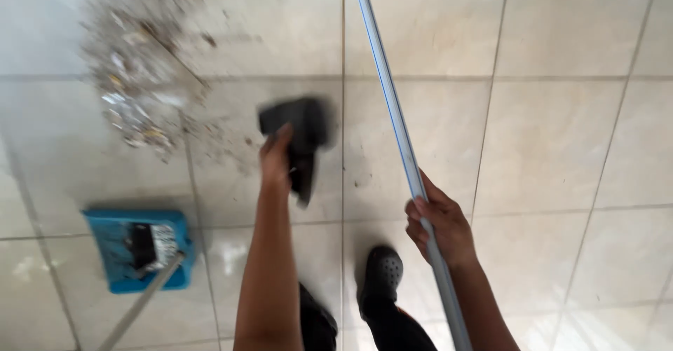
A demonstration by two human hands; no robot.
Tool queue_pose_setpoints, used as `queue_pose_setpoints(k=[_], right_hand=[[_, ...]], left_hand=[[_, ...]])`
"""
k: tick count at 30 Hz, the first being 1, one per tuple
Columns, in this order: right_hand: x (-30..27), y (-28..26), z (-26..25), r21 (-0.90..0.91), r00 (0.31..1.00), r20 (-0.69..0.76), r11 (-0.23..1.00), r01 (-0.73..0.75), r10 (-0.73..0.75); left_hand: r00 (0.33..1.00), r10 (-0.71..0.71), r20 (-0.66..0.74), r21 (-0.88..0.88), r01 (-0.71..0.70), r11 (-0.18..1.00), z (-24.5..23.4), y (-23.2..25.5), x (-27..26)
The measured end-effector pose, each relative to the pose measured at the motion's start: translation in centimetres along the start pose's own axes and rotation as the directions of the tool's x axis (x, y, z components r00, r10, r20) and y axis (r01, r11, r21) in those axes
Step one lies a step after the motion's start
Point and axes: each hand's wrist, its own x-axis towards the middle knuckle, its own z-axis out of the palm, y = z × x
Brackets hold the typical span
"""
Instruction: Sweeping dust and debris from a tiled floor into a dustpan using a broom.
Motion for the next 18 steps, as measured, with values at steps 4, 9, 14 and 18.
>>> queue_pose_setpoints(k=[4, 9, 14, 18], right_hand=[[-4.0, -2.7, 0.8, 0.156, 0.995, 0.098, 0.987, -0.04, 0.024], [-13.3, -5.6, 0.0, 0.235, 0.996, 0.078, 0.97, -0.056, 0.039], [-28.1, -10.5, -6.0, -0.12, 0.9, -0.423, 0.977, -0.174, 0.108], [-39.2, -14.6, -16.3, -0.389, 0.791, -0.609, 0.849, -0.359, 0.055]], left_hand=[[0.964, -0.261, 0.047, -0.541, 0.244, 0.805, -7.3, 2.4, -5.0], [0.99, -0.143, 0.003, -0.693, 0.105, 0.713, -12.3, 10.3, -15.4], [0.986, -0.022, -0.166, -0.516, -0.068, 0.854, -17.3, 12.7, -24.8], [0.985, -0.097, -0.146, -0.676, -0.027, 0.737, -18.8, 19.5, -33.8]])
